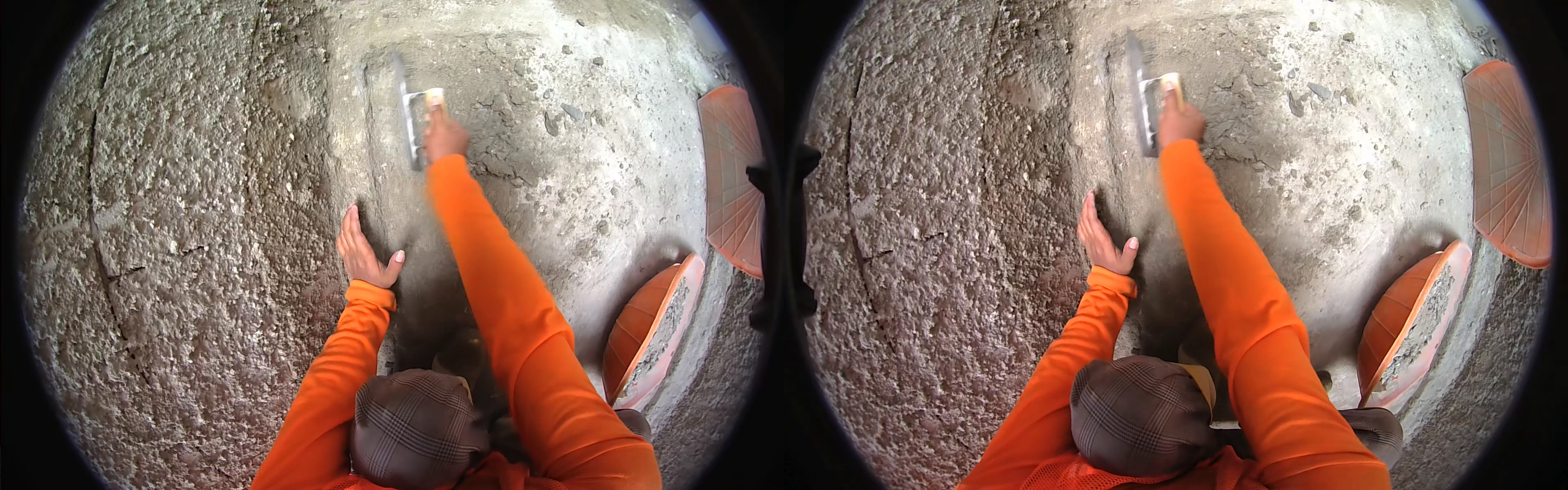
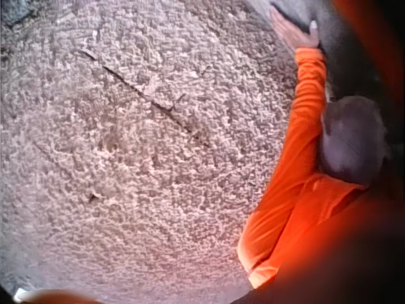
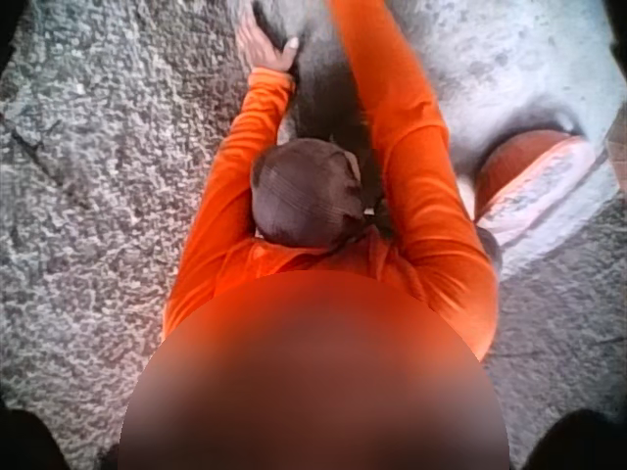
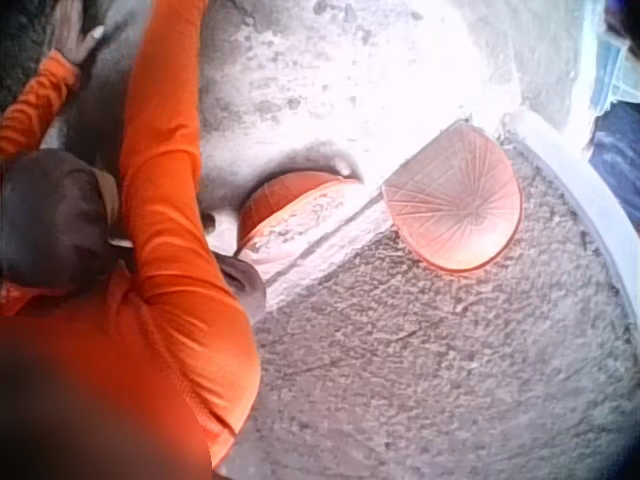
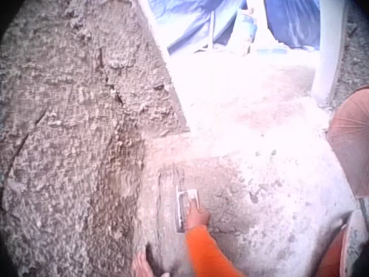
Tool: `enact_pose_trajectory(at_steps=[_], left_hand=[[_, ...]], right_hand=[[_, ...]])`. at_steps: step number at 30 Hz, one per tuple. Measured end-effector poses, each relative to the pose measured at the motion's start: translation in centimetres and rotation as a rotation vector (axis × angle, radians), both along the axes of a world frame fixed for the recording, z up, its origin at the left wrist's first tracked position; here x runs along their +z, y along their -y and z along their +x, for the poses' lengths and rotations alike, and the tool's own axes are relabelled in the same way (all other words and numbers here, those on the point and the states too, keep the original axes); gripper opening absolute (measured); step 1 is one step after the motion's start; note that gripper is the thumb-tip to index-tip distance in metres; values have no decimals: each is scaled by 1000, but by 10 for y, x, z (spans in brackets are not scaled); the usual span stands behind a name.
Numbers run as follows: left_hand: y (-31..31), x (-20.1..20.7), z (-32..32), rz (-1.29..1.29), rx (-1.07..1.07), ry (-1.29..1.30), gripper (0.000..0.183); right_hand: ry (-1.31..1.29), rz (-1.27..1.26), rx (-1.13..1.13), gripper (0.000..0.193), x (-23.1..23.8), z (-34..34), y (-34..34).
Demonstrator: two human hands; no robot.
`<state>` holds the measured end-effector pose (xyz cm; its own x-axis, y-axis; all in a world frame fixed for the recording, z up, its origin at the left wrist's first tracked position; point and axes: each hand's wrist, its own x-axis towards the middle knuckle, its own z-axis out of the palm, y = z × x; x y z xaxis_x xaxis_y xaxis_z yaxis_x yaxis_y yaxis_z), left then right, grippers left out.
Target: The person scoops cement from a pink basin using a trowel and applies it to a concrete floor. They then use the trowel to smooth and level the surface, repeatedly spreading and finishing the material.
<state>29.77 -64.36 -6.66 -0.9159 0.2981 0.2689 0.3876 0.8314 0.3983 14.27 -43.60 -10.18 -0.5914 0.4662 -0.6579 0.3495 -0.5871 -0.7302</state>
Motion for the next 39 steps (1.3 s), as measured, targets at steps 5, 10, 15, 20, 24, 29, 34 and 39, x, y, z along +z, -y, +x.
enact_pose_trajectory(at_steps=[5, 10, 15, 20, 24, 29, 34, 39], left_hand=[[0, -2, 2, -55, 45, 74, 112], [-1, -1, 2, -71, 36, 74, 112], [-1, -2, 0, -50, 21, 39, 109], [2, -4, 3, -64, 53, 58, 113], [4, -4, 2, -90, 57, 63, 114], [4, -5, 0, -44, 69, 49, 114], [2, -1, -1, -54, 79, 79, 114], [2, 0, -2, -55, 83, 90, 115]], right_hand=[[-123, -374, -131, 45, 19, 36, -31], [-208, -421, 160, 39, 56, 19, 5], [5, -340, 123, 45, 33, -15, 1], [-155, -560, -97, 48, 20, 22, -53], [-316, -563, 218, 41, 75, 61, -115], [-460, 652, 429, 27, 97, 59, -218], [-20, 1619, 786, 39, 63, -5, -288], [34, 1877, 1201, 31, 47, -44, -284]])
